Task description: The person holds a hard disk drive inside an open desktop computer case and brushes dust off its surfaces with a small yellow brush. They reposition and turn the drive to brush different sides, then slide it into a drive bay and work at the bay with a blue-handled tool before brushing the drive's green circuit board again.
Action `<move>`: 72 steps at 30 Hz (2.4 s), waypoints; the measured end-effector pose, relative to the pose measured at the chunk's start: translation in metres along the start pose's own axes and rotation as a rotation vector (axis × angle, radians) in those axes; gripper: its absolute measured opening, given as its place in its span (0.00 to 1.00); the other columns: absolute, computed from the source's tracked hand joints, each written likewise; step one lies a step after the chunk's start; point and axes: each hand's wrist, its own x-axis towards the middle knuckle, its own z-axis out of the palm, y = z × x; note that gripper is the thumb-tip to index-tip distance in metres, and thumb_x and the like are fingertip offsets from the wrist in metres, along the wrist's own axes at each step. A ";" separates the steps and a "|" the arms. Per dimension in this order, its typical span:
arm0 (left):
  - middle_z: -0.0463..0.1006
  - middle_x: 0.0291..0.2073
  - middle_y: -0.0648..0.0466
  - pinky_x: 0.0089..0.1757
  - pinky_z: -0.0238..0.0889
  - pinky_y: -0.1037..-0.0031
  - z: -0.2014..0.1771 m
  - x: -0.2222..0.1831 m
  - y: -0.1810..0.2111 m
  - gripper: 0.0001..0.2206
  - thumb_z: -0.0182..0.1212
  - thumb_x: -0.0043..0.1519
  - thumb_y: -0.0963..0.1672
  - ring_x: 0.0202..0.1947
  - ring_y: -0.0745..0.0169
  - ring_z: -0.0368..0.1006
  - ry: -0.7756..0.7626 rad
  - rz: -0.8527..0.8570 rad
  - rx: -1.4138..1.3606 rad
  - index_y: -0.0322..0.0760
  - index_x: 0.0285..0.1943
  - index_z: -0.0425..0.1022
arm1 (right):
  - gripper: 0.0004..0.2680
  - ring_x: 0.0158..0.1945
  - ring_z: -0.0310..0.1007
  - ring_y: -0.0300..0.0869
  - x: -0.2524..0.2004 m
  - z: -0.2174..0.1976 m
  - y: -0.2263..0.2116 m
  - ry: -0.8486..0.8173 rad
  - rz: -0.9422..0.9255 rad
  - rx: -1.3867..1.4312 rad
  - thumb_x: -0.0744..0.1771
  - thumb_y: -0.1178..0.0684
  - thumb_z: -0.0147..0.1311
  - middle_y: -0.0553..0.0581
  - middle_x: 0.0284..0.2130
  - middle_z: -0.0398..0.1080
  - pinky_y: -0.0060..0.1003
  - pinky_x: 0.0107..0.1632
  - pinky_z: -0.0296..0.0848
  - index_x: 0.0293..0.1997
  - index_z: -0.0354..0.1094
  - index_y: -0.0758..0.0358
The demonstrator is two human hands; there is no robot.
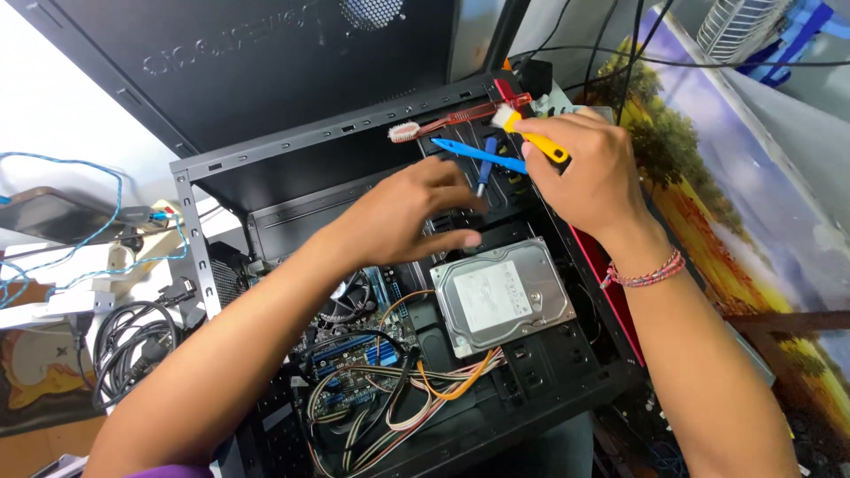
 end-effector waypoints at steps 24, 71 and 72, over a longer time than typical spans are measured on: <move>0.80 0.38 0.51 0.40 0.72 0.63 0.019 0.003 -0.005 0.09 0.68 0.55 0.40 0.40 0.52 0.77 0.119 -0.046 0.261 0.35 0.43 0.83 | 0.04 0.34 0.74 0.43 -0.015 0.012 0.027 0.043 0.211 0.129 0.69 0.58 0.61 0.58 0.35 0.75 0.36 0.38 0.71 0.45 0.77 0.66; 0.83 0.48 0.50 0.51 0.74 0.69 0.004 0.015 0.031 0.16 0.70 0.61 0.45 0.48 0.58 0.82 0.086 -0.123 -0.288 0.34 0.56 0.78 | 0.10 0.34 0.67 0.39 -0.051 -0.062 -0.005 -0.159 0.382 0.410 0.73 0.53 0.48 0.57 0.31 0.68 0.34 0.38 0.66 0.57 0.74 0.62; 0.84 0.49 0.51 0.54 0.73 0.66 0.007 0.015 0.026 0.13 0.70 0.61 0.46 0.51 0.57 0.82 0.007 -0.033 -0.200 0.37 0.50 0.81 | 0.12 0.25 0.55 0.36 -0.059 -0.069 0.005 -0.139 0.588 0.431 0.74 0.51 0.46 0.56 0.21 0.59 0.33 0.32 0.57 0.60 0.76 0.58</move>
